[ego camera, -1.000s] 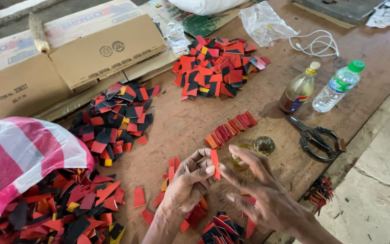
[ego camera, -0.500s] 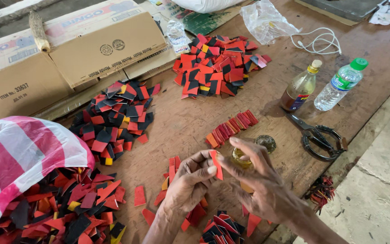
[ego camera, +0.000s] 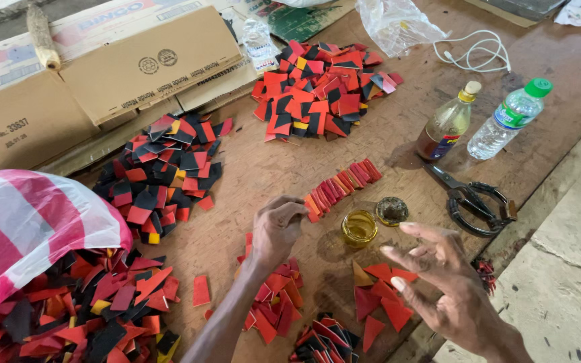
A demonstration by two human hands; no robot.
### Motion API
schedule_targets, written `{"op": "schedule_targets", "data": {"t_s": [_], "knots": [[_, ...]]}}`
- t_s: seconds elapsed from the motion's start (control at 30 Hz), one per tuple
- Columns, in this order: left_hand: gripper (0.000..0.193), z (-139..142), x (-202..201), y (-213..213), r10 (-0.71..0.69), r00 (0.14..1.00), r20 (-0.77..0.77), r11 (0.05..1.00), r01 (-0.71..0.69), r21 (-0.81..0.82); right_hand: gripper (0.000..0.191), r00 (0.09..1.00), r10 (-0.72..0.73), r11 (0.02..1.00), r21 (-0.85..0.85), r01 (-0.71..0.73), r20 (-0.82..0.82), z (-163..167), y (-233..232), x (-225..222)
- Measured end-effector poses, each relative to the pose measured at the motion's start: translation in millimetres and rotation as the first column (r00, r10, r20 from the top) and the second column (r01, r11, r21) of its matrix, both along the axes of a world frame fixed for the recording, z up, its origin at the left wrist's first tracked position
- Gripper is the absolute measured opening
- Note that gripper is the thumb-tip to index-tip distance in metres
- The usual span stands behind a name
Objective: The person repeatedly picks small red and black foam pieces from a pile, dips them into a small jar of yellow liquid, and places them in a growing stack on the table. The workspace includes cardboard boxes, scissors, and bottles nearby.
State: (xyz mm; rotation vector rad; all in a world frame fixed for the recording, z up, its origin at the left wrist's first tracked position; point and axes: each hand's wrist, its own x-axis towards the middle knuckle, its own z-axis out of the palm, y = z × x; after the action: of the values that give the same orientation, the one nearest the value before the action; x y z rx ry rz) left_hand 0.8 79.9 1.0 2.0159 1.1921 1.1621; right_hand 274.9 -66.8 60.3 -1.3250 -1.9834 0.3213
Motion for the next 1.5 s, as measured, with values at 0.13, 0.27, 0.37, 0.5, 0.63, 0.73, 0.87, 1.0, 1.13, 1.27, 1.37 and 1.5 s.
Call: {"op": "schedule_targets", "data": {"t_s": [0.13, 0.27, 0.37, 0.5, 0.63, 0.73, 0.87, 1.0, 1.13, 1.27, 1.37, 1.5], "knots": [[0.019, -12, 3, 15, -0.010, 0.997, -0.077, 0.992, 0.019, 0.121, 0.051, 0.997, -0.067, 0.998, -0.005, 0.068, 0.037, 8, 2, 7], [0.019, -20, 3, 19, -0.008, 0.982, -0.187, 0.988, 0.037, 0.150, 0.060, 0.990, -0.024, 0.994, -0.104, 0.038, 0.136, 16, 17, 9], [0.021, -18, 2, 17, 0.007, 0.974, -0.225, 0.992, 0.021, 0.125, 0.061, 0.952, 0.081, 0.997, -0.010, -0.082, 0.295, 25, 39, 4], [0.026, -2, -1, 9, 0.001, 0.982, -0.187, 0.997, -0.017, -0.081, 0.060, 0.855, 0.205, 0.874, -0.482, 0.059, 0.477, 36, 74, -13], [0.030, 22, -9, -6, 0.057, 0.990, -0.128, 0.998, -0.056, 0.014, 0.054, 0.762, 0.319, 0.838, -0.543, 0.050, 0.563, 33, 103, -26], [0.027, 37, -16, -19, 0.064, 0.996, -0.061, 0.995, -0.069, -0.077, 0.056, 0.659, 0.391, 0.823, -0.564, 0.061, 0.643, 24, 117, -33], [0.024, 49, -30, -32, 0.032, 0.990, -0.137, 0.977, -0.060, -0.206, 0.049, 0.588, 0.448, 0.815, -0.578, 0.041, 0.673, 20, 124, -35], [0.023, 52, -51, -43, -0.090, 0.950, -0.300, 0.972, 0.019, -0.233, 0.064, 0.631, 0.399, 0.838, -0.544, 0.042, 0.665, 32, 118, -29], [0.016, 48, -58, -50, -0.214, 0.890, -0.402, 0.958, 0.112, -0.262, 0.054, 0.830, 0.281, 0.927, -0.359, -0.105, 0.482, 48, 103, -13], [0.015, 45, -58, -52, -0.157, 0.901, -0.404, 0.967, 0.057, -0.248, 0.054, 0.878, 0.217, 0.966, -0.225, -0.129, 0.427, 49, 87, -8], [0.014, 46, -57, -50, -0.099, 0.944, -0.316, 0.948, -0.007, -0.317, 0.052, 0.890, 0.201, 0.974, -0.182, -0.137, 0.409, 44, 79, -5], [0.034, 39, -48, -52, 0.009, 0.977, 0.215, 0.845, 0.108, -0.524, 0.052, 0.893, 0.201, 0.972, -0.198, -0.130, 0.402, 40, 70, 0]]}}
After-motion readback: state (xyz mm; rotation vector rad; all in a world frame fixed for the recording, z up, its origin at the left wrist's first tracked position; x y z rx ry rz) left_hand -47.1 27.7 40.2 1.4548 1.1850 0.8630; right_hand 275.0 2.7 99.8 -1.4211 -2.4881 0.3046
